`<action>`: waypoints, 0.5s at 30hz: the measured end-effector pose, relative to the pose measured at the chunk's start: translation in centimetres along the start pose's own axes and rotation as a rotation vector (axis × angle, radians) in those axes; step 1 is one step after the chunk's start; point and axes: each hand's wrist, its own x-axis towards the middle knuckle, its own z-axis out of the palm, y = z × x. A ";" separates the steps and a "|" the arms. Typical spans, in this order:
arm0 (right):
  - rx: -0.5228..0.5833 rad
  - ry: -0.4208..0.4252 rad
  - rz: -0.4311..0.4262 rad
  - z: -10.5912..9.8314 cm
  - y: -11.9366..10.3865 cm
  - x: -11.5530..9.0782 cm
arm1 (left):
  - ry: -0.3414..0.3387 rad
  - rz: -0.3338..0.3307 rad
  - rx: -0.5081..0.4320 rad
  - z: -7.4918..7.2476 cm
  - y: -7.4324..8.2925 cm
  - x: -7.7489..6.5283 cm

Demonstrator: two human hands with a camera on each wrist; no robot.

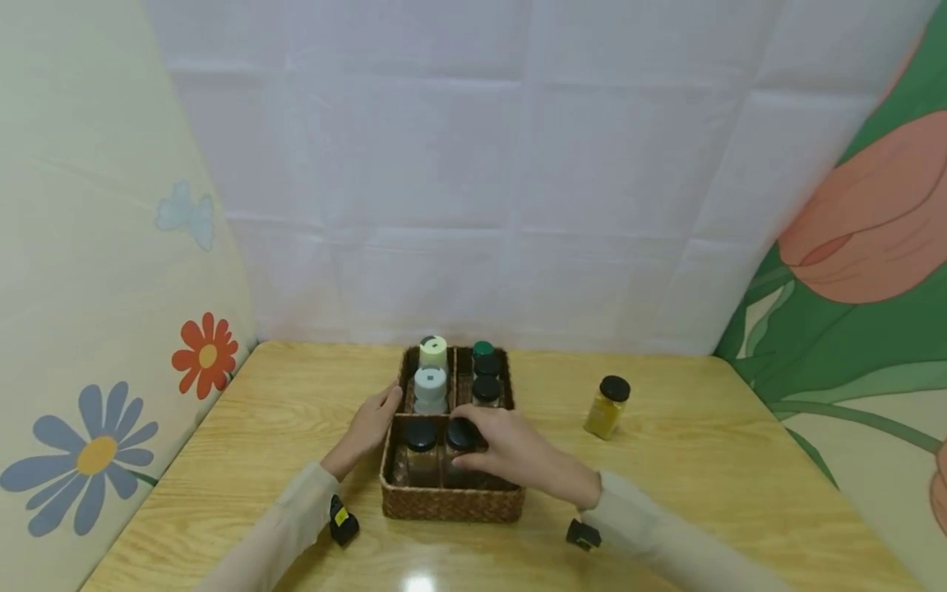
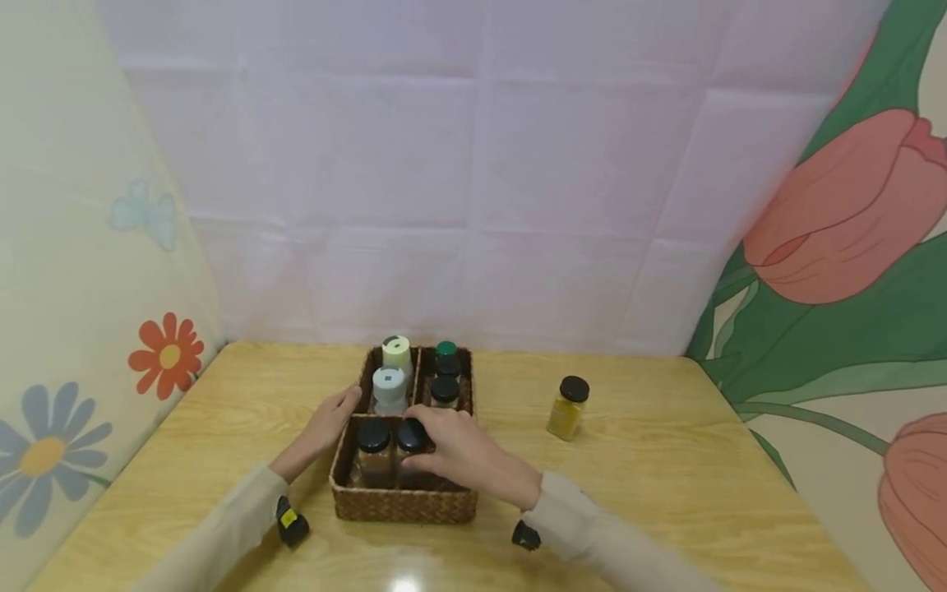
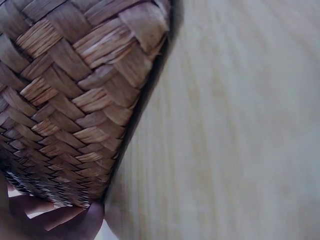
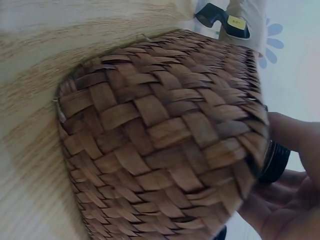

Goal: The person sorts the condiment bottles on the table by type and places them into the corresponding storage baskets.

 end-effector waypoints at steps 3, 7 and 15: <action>-0.005 0.001 0.011 0.4 0.2 0.2 | -0.007 -0.003 0.003 0.0 0.0 0.0; 0.000 0.012 0.010 0.8 0.3 0.4 | -0.006 -0.006 0.002 0.1 0.0 0.0; 0.034 0.010 0.013 1.4 0.4 0.7 | 0.016 0.006 0.016 0.0 0.0 0.1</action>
